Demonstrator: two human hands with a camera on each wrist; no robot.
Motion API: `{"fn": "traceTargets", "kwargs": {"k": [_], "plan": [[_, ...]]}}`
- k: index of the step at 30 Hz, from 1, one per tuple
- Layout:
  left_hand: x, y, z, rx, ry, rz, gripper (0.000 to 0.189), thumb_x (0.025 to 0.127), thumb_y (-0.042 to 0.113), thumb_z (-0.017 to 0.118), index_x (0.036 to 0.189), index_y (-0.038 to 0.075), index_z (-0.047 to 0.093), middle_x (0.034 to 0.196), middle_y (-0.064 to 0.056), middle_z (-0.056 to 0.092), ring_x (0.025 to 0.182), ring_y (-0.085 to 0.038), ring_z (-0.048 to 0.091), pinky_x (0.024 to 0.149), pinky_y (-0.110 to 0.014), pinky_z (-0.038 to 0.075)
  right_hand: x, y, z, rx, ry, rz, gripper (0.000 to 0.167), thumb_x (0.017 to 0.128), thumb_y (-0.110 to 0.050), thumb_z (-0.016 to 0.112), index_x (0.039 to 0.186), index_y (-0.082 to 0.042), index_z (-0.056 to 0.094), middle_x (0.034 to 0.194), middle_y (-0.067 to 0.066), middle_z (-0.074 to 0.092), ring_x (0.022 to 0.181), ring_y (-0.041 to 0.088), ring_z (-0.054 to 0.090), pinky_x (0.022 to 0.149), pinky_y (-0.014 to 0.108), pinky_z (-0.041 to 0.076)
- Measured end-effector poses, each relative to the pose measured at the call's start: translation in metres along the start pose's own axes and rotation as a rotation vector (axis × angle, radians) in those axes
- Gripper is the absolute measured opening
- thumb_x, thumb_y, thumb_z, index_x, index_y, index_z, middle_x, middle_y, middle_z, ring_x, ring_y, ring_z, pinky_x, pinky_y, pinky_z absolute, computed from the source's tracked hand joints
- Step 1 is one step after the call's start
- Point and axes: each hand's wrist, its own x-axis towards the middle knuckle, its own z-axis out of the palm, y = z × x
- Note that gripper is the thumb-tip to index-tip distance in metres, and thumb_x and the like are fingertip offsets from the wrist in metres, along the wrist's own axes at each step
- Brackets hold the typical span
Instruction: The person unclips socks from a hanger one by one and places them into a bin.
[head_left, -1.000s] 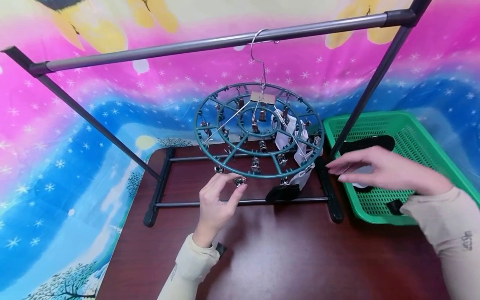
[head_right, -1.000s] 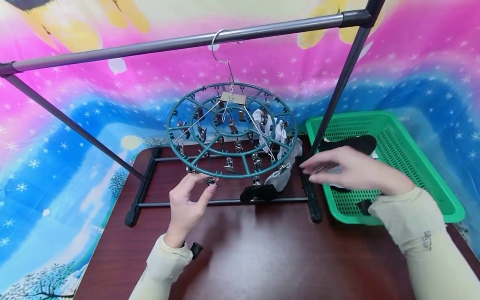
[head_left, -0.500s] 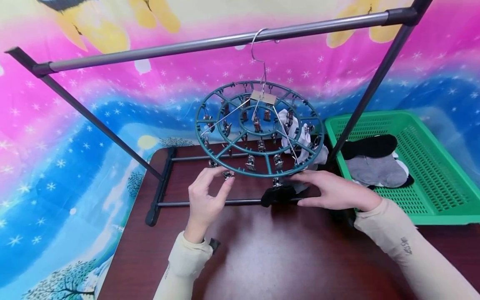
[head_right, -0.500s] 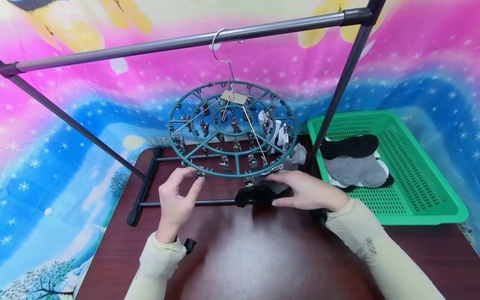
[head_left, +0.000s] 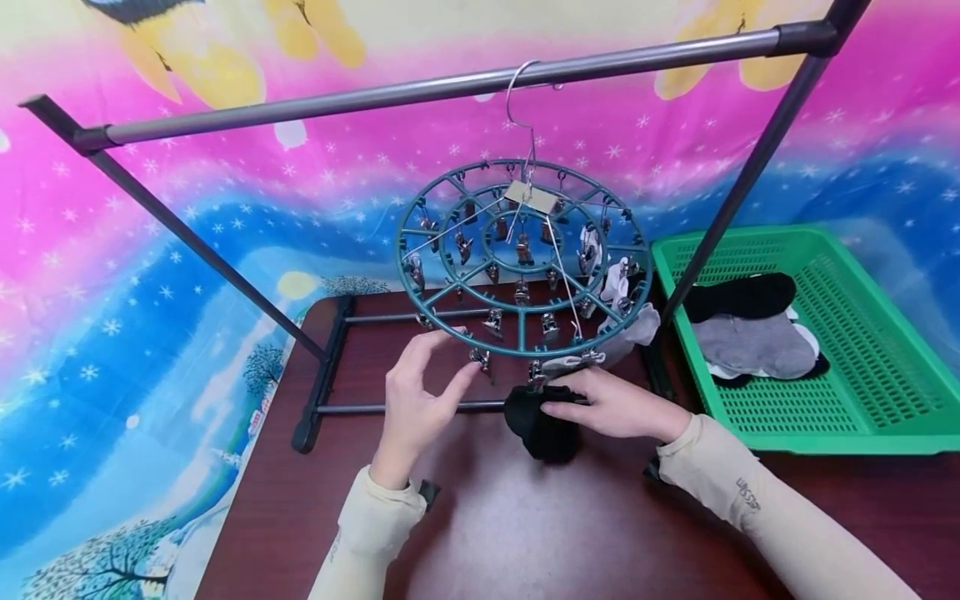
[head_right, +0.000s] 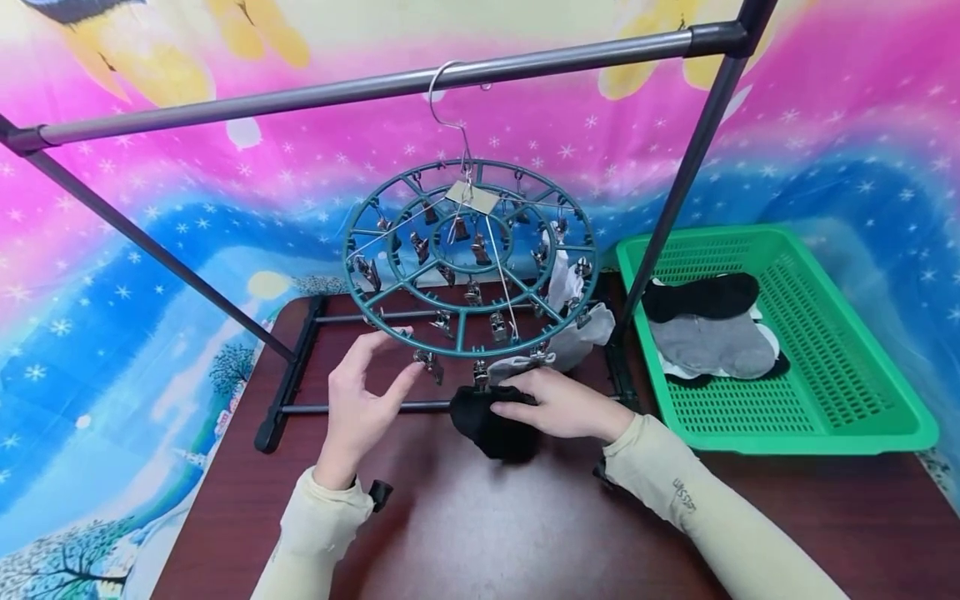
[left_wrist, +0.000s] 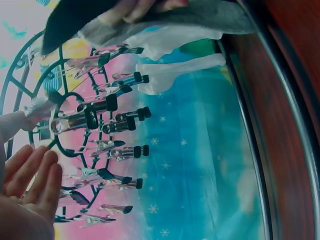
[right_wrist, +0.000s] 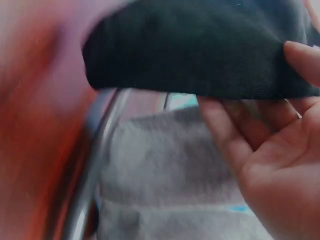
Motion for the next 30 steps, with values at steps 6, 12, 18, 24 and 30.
{"fn": "traceTargets", "kwargs": {"k": [6,12,18,24,30], "plan": [[-0.003,0.010,0.006,0.012,0.111,0.280,0.028,0.093,0.018,0.078,0.113,0.000,0.070,0.104,-0.011,0.071,0.096,-0.027,0.066,0.092,-0.029,0.054,0.001,-0.004,0.007,0.025,-0.014,0.026,0.019,0.109,-0.037,0.054,0.114,-0.025,0.068,0.085,-0.013,0.056,0.085,0.006,0.058,0.079,0.026,0.048],[-0.004,0.022,0.016,0.079,-0.056,0.442,0.027,0.101,0.024,0.069,0.114,0.001,0.072,0.107,-0.009,0.074,0.098,-0.021,0.070,0.089,-0.032,0.059,0.000,-0.004,0.010,0.036,-0.002,0.009,0.031,0.109,-0.034,0.053,0.136,-0.022,0.064,0.104,-0.013,0.067,0.096,0.005,0.061,0.086,0.026,0.050],[-0.003,0.022,0.027,0.116,-0.208,0.250,0.039,0.105,0.034,0.062,0.129,0.004,0.066,0.125,-0.007,0.072,0.115,-0.020,0.067,0.100,-0.035,0.056,0.000,-0.004,0.012,0.005,0.022,-0.009,0.040,0.109,-0.033,0.053,0.146,-0.019,0.057,0.126,-0.010,0.068,0.103,0.004,0.061,0.090,0.025,0.049],[0.000,0.026,0.035,0.011,-0.281,0.106,0.026,0.101,0.025,0.069,0.121,0.008,0.072,0.115,-0.003,0.075,0.109,-0.015,0.069,0.092,-0.028,0.058,0.000,0.000,0.014,-0.003,0.032,-0.034,0.041,0.110,-0.030,0.053,0.149,-0.019,0.054,0.139,-0.007,0.063,0.114,0.003,0.059,0.096,0.024,0.049],[0.002,0.029,0.041,-0.010,-0.282,0.049,0.021,0.094,0.021,0.078,0.111,0.008,0.076,0.104,-0.003,0.077,0.102,-0.015,0.071,0.086,-0.028,0.058,0.000,0.001,0.016,-0.019,0.044,-0.052,0.037,0.109,-0.028,0.054,0.145,-0.018,0.058,0.138,-0.005,0.064,0.122,0.005,0.059,0.103,0.028,0.050]]}}
